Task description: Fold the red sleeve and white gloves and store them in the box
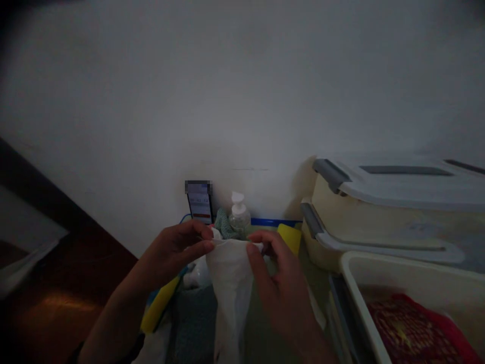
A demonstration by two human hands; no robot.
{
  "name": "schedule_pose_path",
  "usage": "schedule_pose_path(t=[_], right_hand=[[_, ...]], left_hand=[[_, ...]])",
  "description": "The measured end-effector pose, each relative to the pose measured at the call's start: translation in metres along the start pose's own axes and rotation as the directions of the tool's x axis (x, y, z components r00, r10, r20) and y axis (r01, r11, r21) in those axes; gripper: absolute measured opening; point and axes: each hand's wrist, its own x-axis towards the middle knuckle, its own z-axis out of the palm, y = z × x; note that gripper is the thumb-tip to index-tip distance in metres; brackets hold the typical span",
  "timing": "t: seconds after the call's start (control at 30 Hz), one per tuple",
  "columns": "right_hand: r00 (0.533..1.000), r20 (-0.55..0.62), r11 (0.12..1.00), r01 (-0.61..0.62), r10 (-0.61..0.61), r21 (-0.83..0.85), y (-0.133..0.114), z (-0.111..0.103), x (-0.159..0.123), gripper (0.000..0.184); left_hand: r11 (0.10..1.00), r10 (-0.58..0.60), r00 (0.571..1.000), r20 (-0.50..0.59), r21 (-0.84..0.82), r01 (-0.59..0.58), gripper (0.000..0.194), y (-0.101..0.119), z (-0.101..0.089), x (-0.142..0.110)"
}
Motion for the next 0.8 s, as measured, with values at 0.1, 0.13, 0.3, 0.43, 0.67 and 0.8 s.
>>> schedule_pose_path(t=[0.1,0.13,0.3,0.43,0.67,0.8], right_hand=[[1.000,0.007,1.000,0.020,-0.020,0.006,-0.007,0.005,-0.003,0.011],[1.000,0.009,1.000,0.015,-0.015,0.019,-0.008,0.007,-0.002,0.011],[0.999,0.018,0.993,-0.045,0.043,0.112,-0.001,0.017,0.007,0.010],[1.000,0.008,0.984,-0.004,0.003,0.176,0.003,0.017,0.009,0.011],[0.996,-0.078,0.978,-0.030,0.047,0.206,-0.008,0.018,0.002,0.012],[0.995,-0.050,0.977,-0.075,0.086,0.198,-0.012,0.023,-0.006,0.017]], left_hand=[[0.999,-0.002,1.000,-0.006,-0.051,0.001,0.017,-0.007,-0.005,0.000],[0.997,-0.003,1.000,-0.016,-0.076,0.002,0.017,-0.008,-0.005,0.000],[0.998,-0.054,0.996,-0.070,-0.026,0.053,0.019,-0.006,-0.006,0.003],[0.995,-0.024,0.993,-0.115,0.093,0.035,0.012,-0.006,-0.006,0.004],[0.998,-0.042,0.991,-0.125,0.038,0.047,0.031,-0.006,-0.008,0.002],[0.988,-0.040,0.999,-0.016,0.146,0.042,0.015,0.000,-0.009,0.000]])
